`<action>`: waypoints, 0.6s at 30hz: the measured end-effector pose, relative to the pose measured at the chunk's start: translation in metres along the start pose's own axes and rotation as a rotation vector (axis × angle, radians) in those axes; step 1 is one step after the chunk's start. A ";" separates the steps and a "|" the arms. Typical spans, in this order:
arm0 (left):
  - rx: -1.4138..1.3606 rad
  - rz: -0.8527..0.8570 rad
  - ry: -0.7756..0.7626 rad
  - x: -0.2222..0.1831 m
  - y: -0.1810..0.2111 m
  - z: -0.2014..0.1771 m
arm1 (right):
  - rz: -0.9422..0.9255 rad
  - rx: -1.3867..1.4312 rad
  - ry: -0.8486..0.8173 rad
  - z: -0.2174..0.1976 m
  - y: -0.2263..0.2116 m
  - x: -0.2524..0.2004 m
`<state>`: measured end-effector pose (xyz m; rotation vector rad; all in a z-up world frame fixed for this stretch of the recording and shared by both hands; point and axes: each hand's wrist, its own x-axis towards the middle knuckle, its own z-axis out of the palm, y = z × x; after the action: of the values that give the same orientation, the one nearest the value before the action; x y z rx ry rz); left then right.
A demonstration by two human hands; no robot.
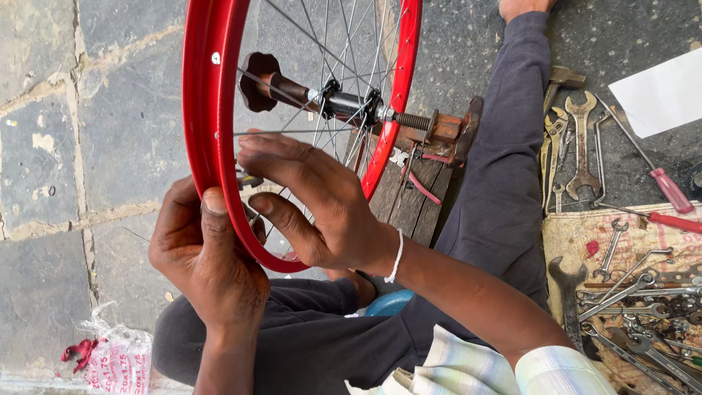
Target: The person repairs a bicycle wheel by tightening components on the hub using pliers and their hands while sitting on a stone-tiled floor.
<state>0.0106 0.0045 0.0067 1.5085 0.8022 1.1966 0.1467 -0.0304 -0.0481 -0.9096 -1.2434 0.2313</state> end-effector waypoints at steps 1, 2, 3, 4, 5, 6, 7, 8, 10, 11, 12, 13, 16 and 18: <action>0.008 -0.005 -0.004 -0.001 0.000 -0.002 | 0.005 -0.001 0.005 0.001 0.001 -0.002; 0.012 0.010 -0.041 0.000 0.001 -0.004 | -0.030 -0.044 0.029 0.004 0.000 -0.002; 0.016 0.025 -0.078 0.001 0.002 -0.005 | -0.066 -0.087 0.054 0.009 -0.002 -0.002; 0.009 0.028 -0.096 0.001 0.002 -0.006 | -0.099 -0.135 0.078 0.012 -0.003 -0.003; 0.002 0.030 -0.115 0.001 0.002 -0.007 | -0.092 -0.145 0.085 0.014 -0.004 -0.005; -0.013 0.030 -0.111 0.001 0.000 -0.006 | -0.091 -0.154 0.092 0.015 -0.004 -0.005; -0.022 0.037 -0.105 0.001 -0.002 -0.005 | -0.090 -0.164 0.099 0.016 -0.002 -0.005; -0.023 0.038 -0.094 -0.001 -0.003 -0.006 | -0.054 -0.150 0.119 0.017 -0.001 -0.007; -0.022 0.056 -0.054 -0.007 -0.004 -0.006 | 0.016 -0.125 0.158 0.017 0.002 -0.011; -0.026 0.065 -0.029 -0.009 -0.003 -0.006 | -0.037 -0.160 0.177 0.016 0.000 -0.016; -0.043 0.075 -0.005 -0.007 -0.001 -0.005 | -0.095 -0.205 0.203 0.012 -0.004 -0.022; -0.061 0.085 0.020 -0.004 0.000 -0.004 | -0.152 -0.250 0.228 0.008 -0.005 -0.025; -0.204 0.002 0.000 -0.004 -0.002 -0.011 | -0.022 -0.270 0.280 0.005 -0.006 -0.035; -0.176 -0.050 -0.008 -0.007 -0.011 -0.012 | 0.086 -0.363 0.214 0.004 -0.002 -0.030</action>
<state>-0.0017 0.0051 -0.0058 1.3411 0.7063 1.1917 0.1324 -0.0484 -0.0684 -1.2676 -1.0643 -0.0280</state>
